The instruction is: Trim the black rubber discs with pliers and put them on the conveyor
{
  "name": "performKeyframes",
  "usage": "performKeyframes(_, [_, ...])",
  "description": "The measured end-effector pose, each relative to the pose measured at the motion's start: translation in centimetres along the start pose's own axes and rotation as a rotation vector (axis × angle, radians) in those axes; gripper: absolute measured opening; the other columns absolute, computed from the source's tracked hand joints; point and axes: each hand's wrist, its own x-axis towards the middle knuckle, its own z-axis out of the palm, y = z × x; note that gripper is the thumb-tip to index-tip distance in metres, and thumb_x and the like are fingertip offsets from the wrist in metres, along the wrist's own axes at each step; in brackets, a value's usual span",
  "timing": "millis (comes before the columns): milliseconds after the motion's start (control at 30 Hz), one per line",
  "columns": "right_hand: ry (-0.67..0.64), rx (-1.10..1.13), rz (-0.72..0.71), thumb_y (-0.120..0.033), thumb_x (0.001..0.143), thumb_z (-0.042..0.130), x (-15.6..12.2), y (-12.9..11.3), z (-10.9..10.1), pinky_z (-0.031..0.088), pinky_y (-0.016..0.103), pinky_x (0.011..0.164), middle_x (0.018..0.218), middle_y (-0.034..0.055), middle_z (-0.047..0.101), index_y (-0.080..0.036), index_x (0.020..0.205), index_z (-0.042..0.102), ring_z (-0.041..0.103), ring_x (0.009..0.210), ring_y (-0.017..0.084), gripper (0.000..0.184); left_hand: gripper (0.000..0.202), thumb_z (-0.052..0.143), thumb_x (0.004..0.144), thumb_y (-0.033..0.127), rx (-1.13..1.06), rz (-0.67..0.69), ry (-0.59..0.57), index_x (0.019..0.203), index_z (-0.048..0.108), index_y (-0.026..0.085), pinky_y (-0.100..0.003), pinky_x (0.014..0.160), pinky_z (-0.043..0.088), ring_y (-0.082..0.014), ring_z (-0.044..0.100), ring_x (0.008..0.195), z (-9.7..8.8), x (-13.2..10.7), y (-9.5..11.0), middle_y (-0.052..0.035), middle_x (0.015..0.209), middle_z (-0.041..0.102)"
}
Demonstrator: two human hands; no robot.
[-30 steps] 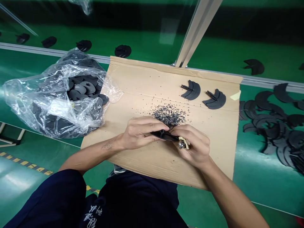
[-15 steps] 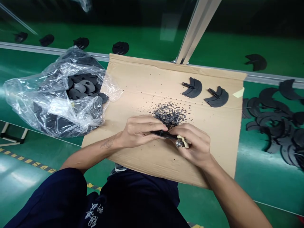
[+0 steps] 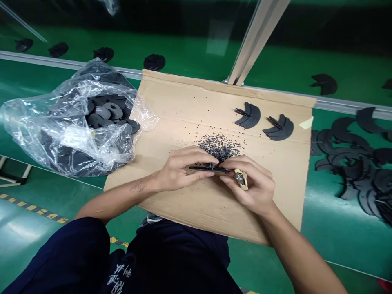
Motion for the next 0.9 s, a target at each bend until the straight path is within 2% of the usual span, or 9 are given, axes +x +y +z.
performKeyframes(167, [0.023, -0.078, -0.038, -0.017, 0.082, 0.076, 0.1, 0.0, -0.3, 0.058, 0.035, 0.073, 0.098, 0.0078, 0.073, -0.024, 0.108, 0.070, 0.070, 0.086, 0.021, 0.028, 0.023, 0.074, 0.088, 0.021, 0.047, 0.067, 0.003, 0.110, 0.072, 0.016, -0.025, 0.078, 0.057, -0.0126, 0.069, 0.087, -0.2, 0.0, -0.5, -0.0070, 0.095, 0.075])
performKeyframes(367, [-0.031, -0.260, -0.092, -0.013, 0.085, 0.069, 0.2, 0.5, -0.8, 0.056, 0.034, 0.070, 0.098, 0.0087, 0.073, -0.022, 0.109, 0.066, 0.069, 0.086, 0.020, 0.026, 0.028, 0.073, 0.089, 0.025, 0.086, 0.073, -0.002, 0.117, 0.071, 0.021, -0.025, 0.076, 0.056, -0.0121, 0.067, 0.086, -0.4, 0.1, -0.6, -0.0048, 0.093, 0.073])
performKeyframes(600, [-0.091, -0.510, -0.104, -0.016, 0.090, 0.061, 0.1, 1.0, -0.6, 0.050, 0.032, 0.066, 0.086, 0.0083, 0.072, -0.017, 0.103, 0.065, 0.064, 0.075, 0.019, 0.013, 0.025, 0.073, 0.089, 0.024, 0.085, 0.075, -0.037, 0.114, 0.072, 0.020, -0.026, 0.075, 0.056, -0.0122, 0.068, 0.084, -0.4, 0.0, -0.5, -0.0043, 0.093, 0.075])
performKeyframes(900, [-0.121, -0.642, -0.132, -0.019, 0.092, 0.060, -0.2, 1.0, -0.7, 0.044, 0.029, 0.064, 0.075, 0.0042, 0.069, -0.018, 0.101, 0.069, 0.060, 0.067, 0.016, 0.012, 0.025, 0.073, 0.089, 0.023, 0.086, 0.109, -0.056, 0.114, 0.072, 0.019, -0.026, 0.075, 0.054, -0.0114, 0.067, 0.081, -0.4, -0.2, -0.9, -0.0054, 0.093, 0.076])
